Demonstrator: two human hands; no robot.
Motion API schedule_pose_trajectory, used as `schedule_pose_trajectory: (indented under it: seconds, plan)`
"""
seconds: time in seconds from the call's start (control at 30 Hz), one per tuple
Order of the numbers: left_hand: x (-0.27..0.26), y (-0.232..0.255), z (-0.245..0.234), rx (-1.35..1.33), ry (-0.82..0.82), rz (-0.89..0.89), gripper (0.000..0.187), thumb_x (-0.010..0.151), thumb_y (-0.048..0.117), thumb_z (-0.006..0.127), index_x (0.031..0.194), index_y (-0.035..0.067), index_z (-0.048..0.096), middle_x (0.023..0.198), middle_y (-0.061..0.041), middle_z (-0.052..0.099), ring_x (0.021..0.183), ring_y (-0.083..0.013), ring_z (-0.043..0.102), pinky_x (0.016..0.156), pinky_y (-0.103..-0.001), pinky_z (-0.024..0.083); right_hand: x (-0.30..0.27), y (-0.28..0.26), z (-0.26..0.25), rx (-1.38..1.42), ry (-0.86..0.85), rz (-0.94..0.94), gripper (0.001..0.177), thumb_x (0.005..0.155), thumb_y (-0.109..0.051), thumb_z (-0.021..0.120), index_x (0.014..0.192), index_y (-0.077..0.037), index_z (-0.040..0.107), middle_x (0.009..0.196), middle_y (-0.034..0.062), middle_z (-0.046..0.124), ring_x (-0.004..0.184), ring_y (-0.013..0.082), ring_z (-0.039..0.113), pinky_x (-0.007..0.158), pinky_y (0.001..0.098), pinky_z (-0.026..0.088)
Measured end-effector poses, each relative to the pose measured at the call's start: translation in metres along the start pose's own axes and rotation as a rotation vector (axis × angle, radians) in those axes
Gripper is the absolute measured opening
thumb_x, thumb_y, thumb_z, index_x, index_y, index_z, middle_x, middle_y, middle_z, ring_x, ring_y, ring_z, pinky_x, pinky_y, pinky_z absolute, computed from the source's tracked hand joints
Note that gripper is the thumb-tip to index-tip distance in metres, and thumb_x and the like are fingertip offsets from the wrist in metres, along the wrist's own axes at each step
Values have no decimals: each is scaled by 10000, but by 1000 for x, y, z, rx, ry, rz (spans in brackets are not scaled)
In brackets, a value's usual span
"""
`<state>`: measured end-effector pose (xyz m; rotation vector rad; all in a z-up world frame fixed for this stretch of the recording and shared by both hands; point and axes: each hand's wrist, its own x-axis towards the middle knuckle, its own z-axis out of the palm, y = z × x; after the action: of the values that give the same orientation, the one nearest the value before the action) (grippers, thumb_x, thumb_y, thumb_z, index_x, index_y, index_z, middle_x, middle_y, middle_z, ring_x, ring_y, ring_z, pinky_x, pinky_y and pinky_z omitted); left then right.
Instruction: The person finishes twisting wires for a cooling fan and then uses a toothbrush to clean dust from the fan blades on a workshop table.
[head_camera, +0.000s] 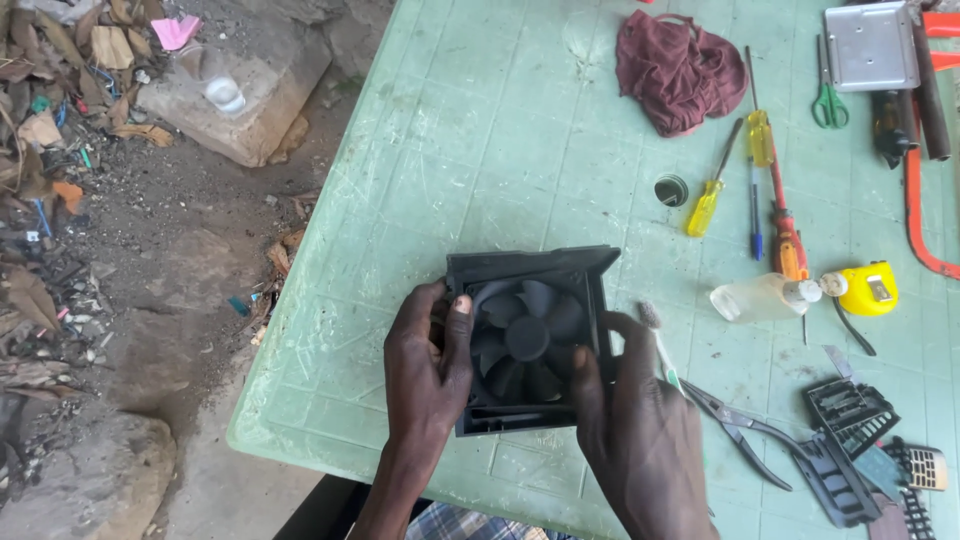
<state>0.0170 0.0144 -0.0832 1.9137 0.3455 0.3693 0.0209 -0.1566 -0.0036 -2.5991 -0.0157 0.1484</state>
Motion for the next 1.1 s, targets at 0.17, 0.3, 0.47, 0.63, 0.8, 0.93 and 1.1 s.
schedule_pose_trajectory:
  seconds: [0.17,0.3,0.47,0.63,0.8,0.93,1.1]
  plan:
    - [-2,-1,3,9,-26,-36,327,1035,332,519,1253,104,606,998,-71,711,839,-248,725,647,-406,618,6,14,-20,-21,-207,-21,463,944,-472,554,1328,-213,537,602,113,696,499,367,609,499,467,473]
    - [0,6,1,38,-25,-17,263,1037,298,540,1197,96,597,944,-56,695,810,-197,701,646,-354,609,25,10,-41,70,-425,123,676,840,-494,682,1503,-444,562,586,4,675,554,126,486,582,315,515]
    - [-1,6,5,150,-13,-16,276,1046,325,500,1134,82,595,916,-56,685,780,-227,659,628,-394,536,16,11,-35,-29,-290,82,645,840,-458,702,1475,-411,598,664,54,667,542,251,541,581,401,508]
    - [-4,2,9,192,28,41,258,1068,286,473,1148,64,578,960,-80,652,814,-259,636,635,-411,517,4,-3,-24,19,-147,-33,614,889,-257,642,1499,-247,566,815,90,689,474,277,704,537,434,552]
    - [-3,17,5,29,-11,-123,365,988,325,605,1266,88,598,1015,-61,718,848,-201,722,566,-336,598,13,3,-39,230,-179,341,500,849,-250,700,1349,-240,705,799,28,887,565,132,772,520,312,562]
    - [-4,23,10,-9,-33,-188,418,964,359,605,1299,109,598,1082,-55,707,701,-178,674,459,-308,542,13,3,-49,243,-244,412,507,858,-290,678,1362,-283,731,696,28,834,562,129,738,527,307,559]
    - [-4,18,14,-109,12,-199,340,1002,321,562,1231,80,629,1095,-37,747,885,-150,716,644,-280,582,6,-18,-41,-65,-54,414,483,757,-304,636,1220,-376,752,667,-42,792,626,203,694,676,391,518]
